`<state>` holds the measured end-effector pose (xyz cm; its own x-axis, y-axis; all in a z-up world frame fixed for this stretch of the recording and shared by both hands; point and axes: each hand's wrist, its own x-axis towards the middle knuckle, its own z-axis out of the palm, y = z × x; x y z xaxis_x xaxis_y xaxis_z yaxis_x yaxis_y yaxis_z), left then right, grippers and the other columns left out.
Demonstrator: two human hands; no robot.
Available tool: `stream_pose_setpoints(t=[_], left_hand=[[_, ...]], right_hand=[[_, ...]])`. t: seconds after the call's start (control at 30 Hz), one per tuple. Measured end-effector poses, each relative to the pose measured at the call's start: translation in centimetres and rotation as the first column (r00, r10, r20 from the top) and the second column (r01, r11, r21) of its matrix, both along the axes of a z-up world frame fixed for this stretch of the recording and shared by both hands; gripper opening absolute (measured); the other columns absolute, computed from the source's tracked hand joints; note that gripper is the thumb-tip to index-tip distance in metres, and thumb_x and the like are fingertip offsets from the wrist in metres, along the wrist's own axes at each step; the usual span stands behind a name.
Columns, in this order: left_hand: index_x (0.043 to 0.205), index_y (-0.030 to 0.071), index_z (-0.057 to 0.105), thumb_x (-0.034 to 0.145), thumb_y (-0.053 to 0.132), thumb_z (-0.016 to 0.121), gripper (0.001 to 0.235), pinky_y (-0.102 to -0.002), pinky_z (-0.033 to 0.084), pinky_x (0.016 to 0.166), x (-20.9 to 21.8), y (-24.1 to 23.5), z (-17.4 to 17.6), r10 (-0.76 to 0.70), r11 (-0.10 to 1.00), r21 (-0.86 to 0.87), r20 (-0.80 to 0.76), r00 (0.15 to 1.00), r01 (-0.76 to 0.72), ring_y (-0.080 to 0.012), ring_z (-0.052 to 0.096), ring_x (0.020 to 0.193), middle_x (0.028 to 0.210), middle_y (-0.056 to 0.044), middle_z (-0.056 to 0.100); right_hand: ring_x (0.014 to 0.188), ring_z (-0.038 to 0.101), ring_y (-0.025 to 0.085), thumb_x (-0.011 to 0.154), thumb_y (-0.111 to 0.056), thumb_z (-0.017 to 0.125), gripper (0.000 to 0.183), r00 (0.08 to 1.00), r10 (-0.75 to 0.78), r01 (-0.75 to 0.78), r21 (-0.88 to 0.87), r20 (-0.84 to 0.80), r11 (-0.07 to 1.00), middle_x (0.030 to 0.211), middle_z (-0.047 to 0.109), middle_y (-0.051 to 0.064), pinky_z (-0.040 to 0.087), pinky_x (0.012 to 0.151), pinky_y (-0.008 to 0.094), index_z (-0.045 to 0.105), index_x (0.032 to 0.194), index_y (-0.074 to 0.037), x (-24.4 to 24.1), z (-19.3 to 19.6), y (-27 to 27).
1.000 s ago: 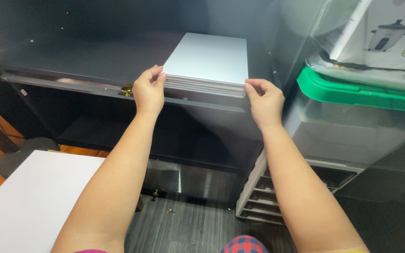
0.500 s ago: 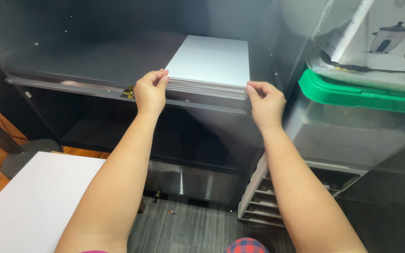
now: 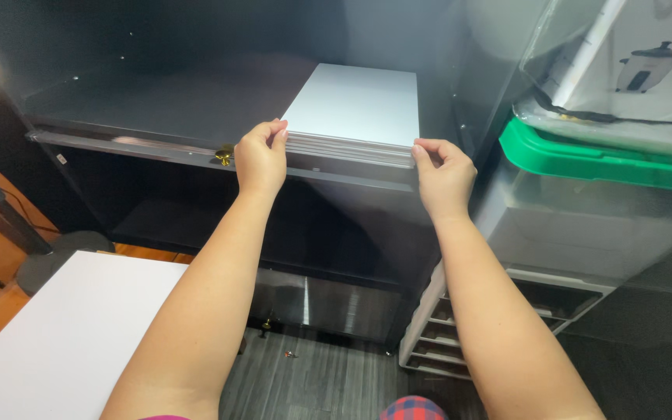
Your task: The person repeatedly picks up small stacks of white paper from a cardboard box and places them onto a black shelf. The action is performed by hand without tools, moving paper from the box to the shelf in a repetitive loop.
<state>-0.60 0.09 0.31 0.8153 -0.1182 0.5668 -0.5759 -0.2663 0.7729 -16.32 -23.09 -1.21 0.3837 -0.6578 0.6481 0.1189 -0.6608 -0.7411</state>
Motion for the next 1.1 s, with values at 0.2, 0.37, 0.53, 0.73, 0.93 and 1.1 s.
stream_pose_setpoints(t=[0.2, 0.37, 0.53, 0.73, 0.93, 1.1], left_hand=[[0.122, 0.002, 0.072, 0.101, 0.009, 0.069, 0.023, -0.042, 0.057, 0.104, -1.1, 0.0, -0.4, -0.022, 0.999, -0.022, 0.098, 0.995, 0.024, -0.0393, 0.062, 0.126, 0.133, -0.021, 0.067], [0.132, 0.005, 0.063, 0.100, 0.013, 0.071, 0.034, -0.045, 0.051, 0.113, -2.9, 1.1, -1.0, -0.014, 0.997, -0.079, 0.148, 0.989, 0.026, -0.0382, 0.054, 0.135, 0.143, -0.019, 0.054], [0.131, 0.003, 0.062, 0.097, 0.013, 0.073, 0.037, -0.046, 0.050, 0.111, -8.3, 6.6, -2.1, -0.104, 0.991, -0.073, 0.136, 0.985, 0.114, -0.0420, 0.054, 0.134, 0.140, -0.023, 0.054], [0.121, 0.011, 0.073, 0.088, 0.013, 0.078, 0.033, -0.047, 0.050, 0.109, -16.3, 18.3, -5.0, -0.019, 0.999, -0.032, 0.051, 0.999, 0.020, -0.0379, 0.059, 0.132, 0.136, -0.015, 0.062], [0.120, 0.017, 0.073, 0.092, 0.019, 0.067, 0.029, -0.034, 0.043, 0.115, -20.8, 29.5, -8.7, 0.321, 0.947, 0.104, -0.266, 0.909, -0.304, -0.0174, 0.060, 0.130, 0.141, -0.001, 0.066], [0.119, 0.018, 0.075, 0.090, 0.025, 0.071, 0.030, -0.037, 0.041, 0.116, -22.2, 36.9, -14.3, 0.528, 0.843, 0.283, -0.264, 0.807, -0.458, -0.0188, 0.059, 0.131, 0.137, -0.001, 0.067]], right_hand=[[0.091, 0.076, 0.019, 0.094, -0.014, 0.080, 0.010, 1.000, 0.003, -0.003, -0.014, -0.001, 1.000, 0.095, 0.079, 0.002, 0.060, 0.079, 0.032, 0.081, 0.103, -0.018, 0.0, -0.3, -0.3], [0.121, 0.065, 0.031, 0.094, -0.003, 0.077, 0.026, 0.974, 0.136, -0.140, 0.009, 0.181, 0.990, 0.122, 0.071, 0.014, 0.060, 0.095, 0.038, 0.075, 0.119, -0.008, -0.4, -1.5, 0.1], [0.123, 0.061, 0.027, 0.095, -0.001, 0.075, 0.026, 0.949, 0.137, -0.123, -0.067, 0.283, 0.990, 0.123, 0.061, 0.011, 0.061, 0.094, 0.035, 0.071, 0.120, -0.008, -2.1, -2.5, 2.5], [0.117, 0.062, 0.014, 0.098, -0.004, 0.073, 0.016, 0.907, 0.235, -0.250, -0.003, 0.349, 0.968, 0.118, 0.058, 0.004, 0.059, 0.092, 0.024, 0.070, 0.113, -0.009, -3.2, -4.3, 7.4], [0.105, 0.067, 0.013, 0.094, -0.006, 0.070, 0.011, 0.893, 0.353, -0.385, 0.069, 0.280, 0.920, 0.106, 0.071, 0.002, 0.051, 0.094, 0.025, 0.073, 0.103, -0.011, -1.9, -8.1, 14.2], [0.097, 0.069, 0.010, 0.093, -0.004, 0.071, 0.009, 0.808, 0.539, -0.587, 0.266, 0.238, 0.764, 0.101, 0.074, 0.003, 0.054, 0.092, 0.022, 0.074, 0.101, -0.008, -0.8, -11.4, 21.2]])
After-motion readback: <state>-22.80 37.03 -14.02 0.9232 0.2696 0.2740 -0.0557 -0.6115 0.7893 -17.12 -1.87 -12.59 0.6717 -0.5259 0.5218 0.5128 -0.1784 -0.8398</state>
